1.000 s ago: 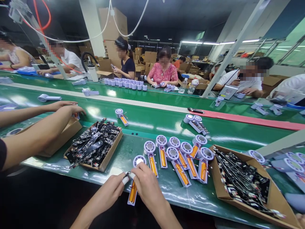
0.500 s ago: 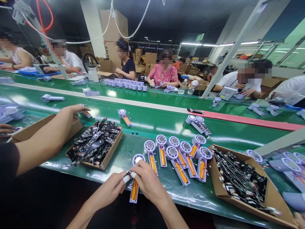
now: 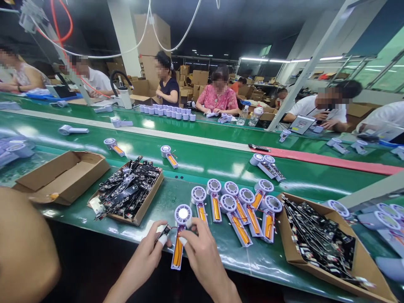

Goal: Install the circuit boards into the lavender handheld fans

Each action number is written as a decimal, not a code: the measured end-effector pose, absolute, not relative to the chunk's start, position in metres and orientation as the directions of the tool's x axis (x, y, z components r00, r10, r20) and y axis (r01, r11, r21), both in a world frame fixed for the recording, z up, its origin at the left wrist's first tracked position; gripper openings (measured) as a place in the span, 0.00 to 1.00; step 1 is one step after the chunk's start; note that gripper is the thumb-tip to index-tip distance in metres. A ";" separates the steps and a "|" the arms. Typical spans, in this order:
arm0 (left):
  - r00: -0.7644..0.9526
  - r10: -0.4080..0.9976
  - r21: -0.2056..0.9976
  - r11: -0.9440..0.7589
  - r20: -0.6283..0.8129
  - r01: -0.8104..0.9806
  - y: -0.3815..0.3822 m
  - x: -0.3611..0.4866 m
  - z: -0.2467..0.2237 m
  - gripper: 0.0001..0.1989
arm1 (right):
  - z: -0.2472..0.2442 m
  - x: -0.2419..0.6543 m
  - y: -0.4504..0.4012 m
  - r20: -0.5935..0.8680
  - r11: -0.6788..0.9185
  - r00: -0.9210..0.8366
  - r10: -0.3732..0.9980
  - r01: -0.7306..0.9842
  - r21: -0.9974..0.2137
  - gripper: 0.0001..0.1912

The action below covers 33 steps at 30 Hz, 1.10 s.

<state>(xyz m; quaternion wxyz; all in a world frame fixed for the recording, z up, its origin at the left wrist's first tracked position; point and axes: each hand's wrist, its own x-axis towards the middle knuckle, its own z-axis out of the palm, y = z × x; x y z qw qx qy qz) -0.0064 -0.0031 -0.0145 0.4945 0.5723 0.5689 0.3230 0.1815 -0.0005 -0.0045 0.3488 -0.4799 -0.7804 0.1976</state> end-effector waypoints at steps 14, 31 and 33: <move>0.177 0.966 0.952 0.134 -0.187 0.276 -0.001 0.006 -0.001 0.13 | -0.015 0.166 0.013 0.367 0.445 -0.252 0.895 0.487 -0.752 0.09; 0.104 0.969 0.969 0.209 -0.223 0.128 -0.004 0.011 -0.018 0.13 | -0.009 0.164 0.017 0.346 0.440 -0.272 0.898 0.578 -0.688 0.08; 0.106 0.971 0.970 0.201 -0.216 0.137 -0.005 0.011 -0.016 0.13 | -0.010 0.162 0.016 0.340 0.436 -0.275 0.900 0.603 -0.668 0.08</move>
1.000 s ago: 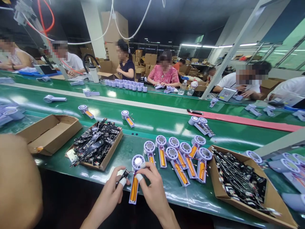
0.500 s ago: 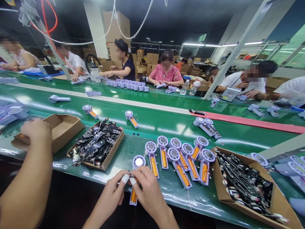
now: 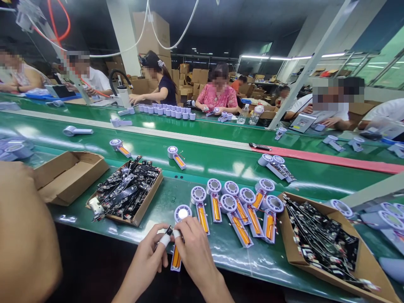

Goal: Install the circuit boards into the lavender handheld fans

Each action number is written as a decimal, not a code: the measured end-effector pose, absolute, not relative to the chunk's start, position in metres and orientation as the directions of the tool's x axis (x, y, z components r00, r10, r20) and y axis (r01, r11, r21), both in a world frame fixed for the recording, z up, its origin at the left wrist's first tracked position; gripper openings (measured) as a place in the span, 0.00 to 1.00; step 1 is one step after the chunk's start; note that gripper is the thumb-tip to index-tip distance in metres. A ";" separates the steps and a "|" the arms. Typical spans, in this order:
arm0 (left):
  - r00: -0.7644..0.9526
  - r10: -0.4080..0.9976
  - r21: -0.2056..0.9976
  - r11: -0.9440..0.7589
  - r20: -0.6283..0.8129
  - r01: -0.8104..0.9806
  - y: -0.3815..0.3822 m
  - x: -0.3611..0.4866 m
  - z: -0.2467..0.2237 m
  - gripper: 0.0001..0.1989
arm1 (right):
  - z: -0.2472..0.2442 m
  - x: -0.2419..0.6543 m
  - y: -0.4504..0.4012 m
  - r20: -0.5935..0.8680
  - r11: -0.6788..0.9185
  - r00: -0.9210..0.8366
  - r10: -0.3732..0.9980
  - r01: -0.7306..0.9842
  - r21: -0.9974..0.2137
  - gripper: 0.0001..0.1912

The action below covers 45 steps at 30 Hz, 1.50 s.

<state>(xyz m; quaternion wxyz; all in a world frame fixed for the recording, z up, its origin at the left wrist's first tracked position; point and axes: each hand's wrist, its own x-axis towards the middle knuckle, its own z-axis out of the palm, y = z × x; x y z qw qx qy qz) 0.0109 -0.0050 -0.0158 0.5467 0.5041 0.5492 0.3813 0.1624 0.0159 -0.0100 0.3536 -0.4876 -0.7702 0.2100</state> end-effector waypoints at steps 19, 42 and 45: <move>0.200 0.979 0.955 -0.030 -0.031 0.294 0.002 -0.002 -0.004 0.14 | -0.010 0.168 0.015 0.321 0.493 -0.375 0.870 0.692 -0.527 0.11; 0.279 0.952 0.930 0.014 -0.124 0.366 0.005 -0.021 -0.020 0.16 | 0.008 0.192 0.005 0.100 0.247 -0.308 0.946 0.485 -0.839 0.20; 0.260 0.962 0.900 -0.043 -0.079 0.433 0.005 -0.017 -0.022 0.18 | -0.001 0.183 0.005 0.133 0.263 -0.284 0.950 0.488 -0.833 0.16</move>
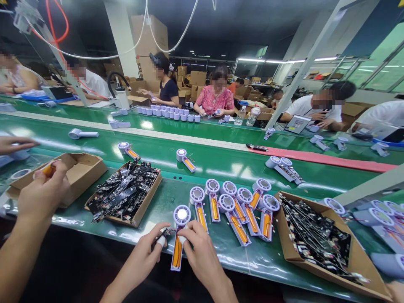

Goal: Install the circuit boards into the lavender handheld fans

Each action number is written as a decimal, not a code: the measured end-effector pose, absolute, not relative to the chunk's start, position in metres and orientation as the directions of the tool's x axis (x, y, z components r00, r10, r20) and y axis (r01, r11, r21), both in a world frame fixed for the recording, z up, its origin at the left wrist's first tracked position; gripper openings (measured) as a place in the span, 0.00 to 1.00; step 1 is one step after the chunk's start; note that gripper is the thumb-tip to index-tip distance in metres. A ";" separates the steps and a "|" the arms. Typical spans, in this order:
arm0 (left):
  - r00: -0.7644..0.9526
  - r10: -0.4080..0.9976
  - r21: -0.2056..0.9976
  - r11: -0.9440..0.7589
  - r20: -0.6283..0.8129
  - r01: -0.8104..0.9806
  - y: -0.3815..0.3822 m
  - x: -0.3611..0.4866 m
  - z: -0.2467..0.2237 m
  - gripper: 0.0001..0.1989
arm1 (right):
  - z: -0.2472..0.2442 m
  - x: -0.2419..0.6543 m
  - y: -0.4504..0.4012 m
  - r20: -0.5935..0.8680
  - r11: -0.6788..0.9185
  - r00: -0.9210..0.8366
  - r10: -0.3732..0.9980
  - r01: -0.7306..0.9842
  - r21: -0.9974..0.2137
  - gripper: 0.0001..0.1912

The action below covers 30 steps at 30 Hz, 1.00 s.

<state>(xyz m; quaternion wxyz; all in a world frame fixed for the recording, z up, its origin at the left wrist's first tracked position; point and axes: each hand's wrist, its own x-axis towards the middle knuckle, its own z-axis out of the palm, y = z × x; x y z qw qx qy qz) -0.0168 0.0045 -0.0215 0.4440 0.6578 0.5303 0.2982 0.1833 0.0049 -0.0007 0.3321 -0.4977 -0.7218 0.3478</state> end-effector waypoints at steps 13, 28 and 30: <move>0.290 0.957 0.743 -0.212 0.025 0.635 0.004 -0.007 -0.006 0.23 | -0.018 0.178 0.004 0.193 0.303 -0.272 0.943 0.457 -0.836 0.15; 0.148 0.988 0.854 -0.114 0.044 0.508 0.005 -0.007 -0.016 0.18 | -0.030 0.181 0.007 0.300 0.476 -0.382 0.874 0.551 -0.685 0.18; 0.142 0.989 0.863 -0.110 0.045 0.493 0.005 -0.008 -0.017 0.18 | -0.028 0.182 0.008 0.288 0.482 -0.402 0.869 0.562 -0.672 0.18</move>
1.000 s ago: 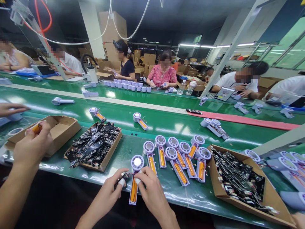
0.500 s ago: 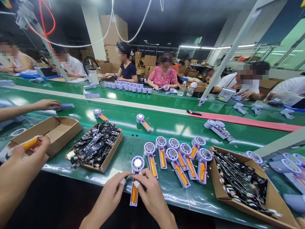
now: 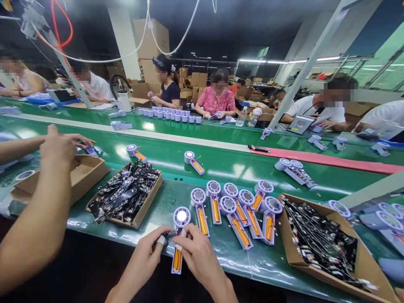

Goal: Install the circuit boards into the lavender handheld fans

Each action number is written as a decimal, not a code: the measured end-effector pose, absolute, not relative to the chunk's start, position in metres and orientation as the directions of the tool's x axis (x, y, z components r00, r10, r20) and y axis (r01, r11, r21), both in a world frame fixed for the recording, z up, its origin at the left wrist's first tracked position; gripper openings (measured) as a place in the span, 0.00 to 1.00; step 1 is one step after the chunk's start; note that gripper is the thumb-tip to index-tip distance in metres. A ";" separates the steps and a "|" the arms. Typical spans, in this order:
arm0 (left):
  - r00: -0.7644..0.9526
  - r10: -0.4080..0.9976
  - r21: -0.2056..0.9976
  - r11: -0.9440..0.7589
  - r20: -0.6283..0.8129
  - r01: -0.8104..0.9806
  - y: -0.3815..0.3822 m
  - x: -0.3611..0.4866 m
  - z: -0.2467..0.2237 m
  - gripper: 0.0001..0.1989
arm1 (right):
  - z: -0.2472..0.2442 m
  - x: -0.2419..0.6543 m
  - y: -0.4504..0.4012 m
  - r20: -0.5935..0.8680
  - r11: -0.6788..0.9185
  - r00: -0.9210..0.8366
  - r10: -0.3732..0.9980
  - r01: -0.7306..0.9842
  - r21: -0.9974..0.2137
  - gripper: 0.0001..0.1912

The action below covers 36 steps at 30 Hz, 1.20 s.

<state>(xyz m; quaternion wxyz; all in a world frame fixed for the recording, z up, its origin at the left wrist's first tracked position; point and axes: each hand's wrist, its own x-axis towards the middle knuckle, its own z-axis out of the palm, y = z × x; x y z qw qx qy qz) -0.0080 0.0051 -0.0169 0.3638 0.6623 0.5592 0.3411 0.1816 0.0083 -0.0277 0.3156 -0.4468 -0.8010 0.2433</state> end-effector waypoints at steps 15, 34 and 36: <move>0.338 0.941 0.432 -0.314 0.021 0.846 -0.001 -0.002 -0.004 0.28 | -0.015 0.165 0.017 0.256 0.296 -0.150 0.955 0.413 -0.861 0.06; 0.140 0.973 0.714 -0.230 0.184 0.661 -0.009 0.004 -0.020 0.17 | -0.001 0.155 0.014 0.315 0.468 -0.364 0.877 0.795 -0.385 0.14; 0.172 0.954 0.668 -0.295 0.245 0.683 -0.011 0.005 -0.023 0.19 | 0.000 0.155 0.016 0.294 0.486 -0.398 0.869 0.795 -0.362 0.13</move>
